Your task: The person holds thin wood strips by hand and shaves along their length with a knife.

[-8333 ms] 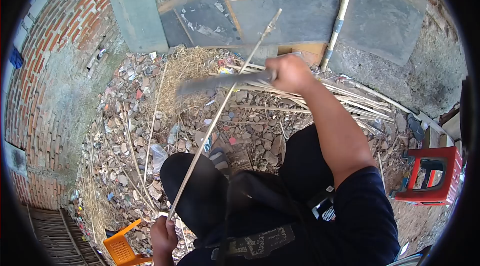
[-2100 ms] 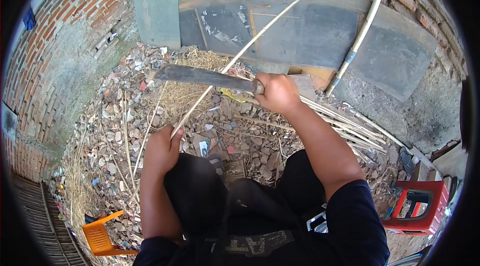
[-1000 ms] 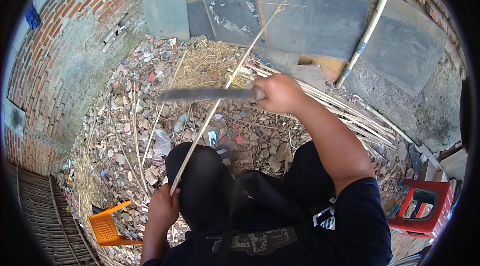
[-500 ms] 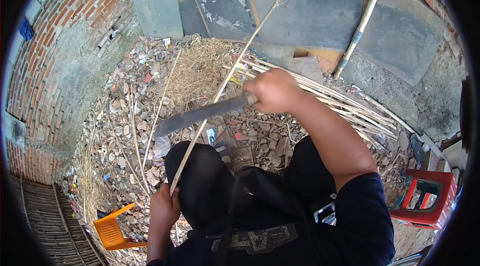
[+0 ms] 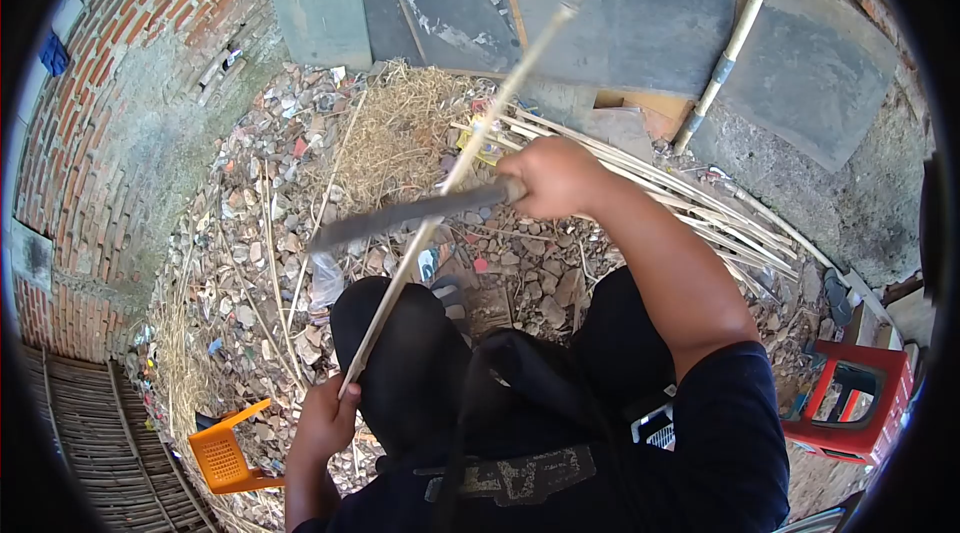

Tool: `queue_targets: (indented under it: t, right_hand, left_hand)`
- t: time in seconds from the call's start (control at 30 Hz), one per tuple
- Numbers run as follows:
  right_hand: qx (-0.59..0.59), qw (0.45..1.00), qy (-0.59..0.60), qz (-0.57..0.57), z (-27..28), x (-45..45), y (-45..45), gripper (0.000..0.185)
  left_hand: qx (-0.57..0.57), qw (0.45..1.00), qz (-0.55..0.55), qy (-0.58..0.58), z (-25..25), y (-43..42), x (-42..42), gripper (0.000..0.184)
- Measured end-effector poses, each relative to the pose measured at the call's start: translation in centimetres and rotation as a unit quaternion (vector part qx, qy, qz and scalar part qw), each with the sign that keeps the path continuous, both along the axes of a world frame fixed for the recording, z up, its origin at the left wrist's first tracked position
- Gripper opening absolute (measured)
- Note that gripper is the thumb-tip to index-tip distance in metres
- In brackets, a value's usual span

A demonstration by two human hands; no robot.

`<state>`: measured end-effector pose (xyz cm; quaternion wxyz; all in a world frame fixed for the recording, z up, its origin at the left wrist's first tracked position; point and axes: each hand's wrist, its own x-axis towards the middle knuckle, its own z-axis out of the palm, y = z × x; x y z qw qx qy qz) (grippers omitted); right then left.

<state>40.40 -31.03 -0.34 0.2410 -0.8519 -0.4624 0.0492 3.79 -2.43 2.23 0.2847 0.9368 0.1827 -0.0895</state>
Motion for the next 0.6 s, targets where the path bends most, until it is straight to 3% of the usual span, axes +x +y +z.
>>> queue_targets:
  t: [0.2,0.3,0.43,0.47,0.6]
  right_hand:
    - [-0.027,1.0,0.008,-0.003,-0.2,-1.2,2.0,0.019]
    - [-0.072,0.991,-0.107,0.041,2.6,-4.0,2.2,0.018]
    - [0.022,0.997,0.004,-0.075,-0.6,1.4,0.8,0.018]
    - [0.011,0.995,-0.045,-0.088,-1.3,1.6,0.6,0.017]
    - [-0.001,0.999,-0.036,-0.031,0.2,-0.7,0.7,0.016]
  left_hand:
    - [0.006,0.999,0.028,-0.034,-0.5,-0.7,-0.5,0.044]
    - [0.06,0.998,0.011,-0.019,-0.8,-0.8,-0.3,0.041]
    - [0.052,0.998,0.043,-0.016,-1.2,-1.0,-0.4,0.041]
    - [0.054,0.998,0.028,-0.026,-1.2,-0.6,-0.5,0.042]
    - [0.008,1.0,0.024,-0.016,-0.4,-0.4,-0.2,0.042]
